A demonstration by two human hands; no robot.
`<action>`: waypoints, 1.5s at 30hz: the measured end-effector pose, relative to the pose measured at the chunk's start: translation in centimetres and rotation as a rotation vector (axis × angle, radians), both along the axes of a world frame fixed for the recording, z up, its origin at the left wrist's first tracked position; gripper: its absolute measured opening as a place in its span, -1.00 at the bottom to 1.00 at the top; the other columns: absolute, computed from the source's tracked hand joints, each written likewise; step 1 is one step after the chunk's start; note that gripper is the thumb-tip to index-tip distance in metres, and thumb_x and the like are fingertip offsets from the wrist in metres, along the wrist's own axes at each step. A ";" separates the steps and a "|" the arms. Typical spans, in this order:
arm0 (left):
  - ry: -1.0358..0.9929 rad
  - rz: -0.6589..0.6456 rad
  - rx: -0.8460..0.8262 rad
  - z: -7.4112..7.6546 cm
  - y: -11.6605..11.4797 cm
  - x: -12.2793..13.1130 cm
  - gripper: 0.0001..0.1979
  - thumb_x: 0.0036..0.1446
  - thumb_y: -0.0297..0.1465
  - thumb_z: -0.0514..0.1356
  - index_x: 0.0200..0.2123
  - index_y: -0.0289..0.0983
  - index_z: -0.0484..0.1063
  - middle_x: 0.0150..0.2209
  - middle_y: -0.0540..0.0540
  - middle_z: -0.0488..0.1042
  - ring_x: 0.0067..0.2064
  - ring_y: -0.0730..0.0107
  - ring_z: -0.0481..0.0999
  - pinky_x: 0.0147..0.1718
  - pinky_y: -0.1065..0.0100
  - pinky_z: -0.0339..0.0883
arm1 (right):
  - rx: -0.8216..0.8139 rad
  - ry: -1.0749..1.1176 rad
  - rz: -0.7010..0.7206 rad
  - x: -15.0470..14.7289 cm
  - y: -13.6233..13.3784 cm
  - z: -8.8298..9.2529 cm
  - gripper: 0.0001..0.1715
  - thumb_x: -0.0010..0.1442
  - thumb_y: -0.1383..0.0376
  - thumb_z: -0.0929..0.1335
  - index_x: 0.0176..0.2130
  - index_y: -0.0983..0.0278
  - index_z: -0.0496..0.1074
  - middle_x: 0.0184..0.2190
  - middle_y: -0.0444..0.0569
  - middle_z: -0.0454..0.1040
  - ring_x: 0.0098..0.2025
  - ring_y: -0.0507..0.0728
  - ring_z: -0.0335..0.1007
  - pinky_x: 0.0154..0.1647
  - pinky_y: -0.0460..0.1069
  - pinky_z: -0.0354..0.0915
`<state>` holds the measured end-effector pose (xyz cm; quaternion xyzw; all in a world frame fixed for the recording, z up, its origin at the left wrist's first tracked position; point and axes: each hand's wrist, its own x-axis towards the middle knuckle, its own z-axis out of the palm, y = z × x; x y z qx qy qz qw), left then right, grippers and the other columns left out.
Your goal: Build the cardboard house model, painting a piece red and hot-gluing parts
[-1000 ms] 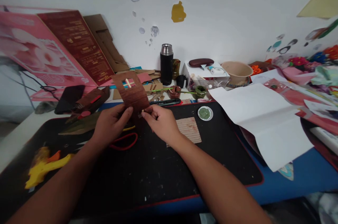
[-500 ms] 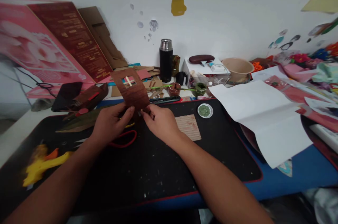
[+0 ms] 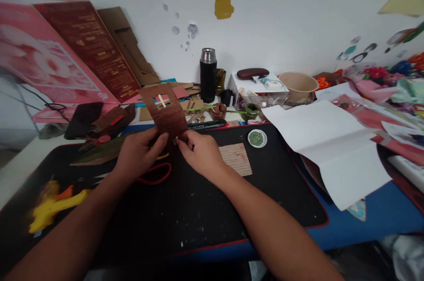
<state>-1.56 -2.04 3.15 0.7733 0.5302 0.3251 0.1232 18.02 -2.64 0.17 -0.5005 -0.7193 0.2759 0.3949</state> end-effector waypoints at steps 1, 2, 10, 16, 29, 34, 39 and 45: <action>-0.012 0.018 0.003 0.0 0.1 -0.1 -0.67 0.28 -0.17 0.08 -0.51 -0.17 0.32 -0.58 -0.01 0.41 -0.51 0.34 0.37 -0.45 0.32 0.13 | -0.019 0.051 0.003 0.0 -0.1 0.1 -0.83 0.37 0.18 0.42 -0.22 0.21 0.57 -0.60 -0.21 0.35 -0.54 0.06 0.23 -0.45 -0.03 0.07; -0.032 0.043 0.005 0.0 0.2 -0.2 -0.66 0.28 -0.17 0.09 -0.52 -0.17 0.30 -0.58 0.00 0.40 -0.51 0.35 0.37 -0.45 0.32 0.13 | -0.040 0.110 0.004 0.0 -0.2 0.2 -0.80 0.38 0.15 0.41 -0.20 0.21 0.57 -0.62 -0.22 0.33 -0.55 0.06 0.24 -0.46 -0.03 0.10; -0.390 0.117 -0.226 0.1 1.9 -1.9 -0.63 0.29 -0.12 0.12 -0.47 -0.20 0.45 -0.55 -0.04 0.53 -0.51 0.29 0.51 -0.49 0.34 0.32 | -0.214 0.544 -0.044 0.3 0.4 0.9 -0.63 0.29 -0.04 0.43 -0.21 0.21 0.47 -0.71 -0.32 0.22 -0.71 0.03 0.19 -0.63 -0.06 0.14; -0.514 -0.033 -0.495 -0.6 2.6 -2.3 -0.56 0.18 0.05 0.23 -0.45 -0.21 0.49 -0.58 -0.04 0.54 -0.56 0.26 0.51 -0.55 0.32 0.36 | -0.250 0.613 -0.054 0.8 1.3 0.7 -0.57 0.23 -0.08 0.46 -0.23 0.21 0.44 -0.74 -0.33 0.24 -0.74 0.02 0.16 -0.70 -0.09 0.10; -0.568 0.079 -0.599 0.5 3.2 -5.5 -0.48 -0.09 0.14 0.42 -0.42 -0.21 0.54 -0.54 -0.05 0.55 -0.56 0.30 0.50 -0.55 0.33 0.36 | -0.276 0.643 -0.028 0.7 1.6 0.1 -0.55 0.21 -0.09 0.47 -0.23 0.23 0.46 -0.74 -0.34 0.22 -0.75 0.01 0.15 -0.72 -0.09 0.09; -0.509 0.161 -0.592 0.6 3.3 -6.4 -0.45 -0.15 0.18 0.39 -0.43 -0.21 0.53 -0.54 -0.06 0.56 -0.55 0.28 0.51 -0.55 0.32 0.36 | -0.302 0.630 -0.011 0.6 1.6 -0.1 -0.54 0.20 -0.09 0.47 -0.21 0.24 0.48 -0.74 -0.33 0.23 -0.74 0.01 0.15 -0.72 -0.10 0.09; -0.234 0.193 -0.580 0.2 3.2 -5.7 -0.49 -0.05 0.20 0.20 -0.50 -0.16 0.40 -0.63 -0.01 0.45 -0.59 0.26 0.47 -0.57 0.31 0.30 | -0.308 0.614 -0.009 0.6 1.6 -0.2 -0.53 0.19 -0.10 0.46 -0.22 0.25 0.47 -0.74 -0.33 0.24 -0.74 0.01 0.16 -0.72 -0.11 0.07; -0.028 0.253 -0.537 0.3 3.5 -5.6 -0.59 0.12 0.02 0.12 -0.53 -0.16 0.44 -0.70 -0.03 0.40 -0.63 0.21 0.41 -0.56 0.29 0.15 | -0.312 0.594 0.013 0.6 1.6 -0.2 -0.55 0.20 -0.08 0.44 -0.22 0.25 0.47 -0.72 -0.33 0.23 -0.74 0.00 0.16 -0.71 -0.11 0.07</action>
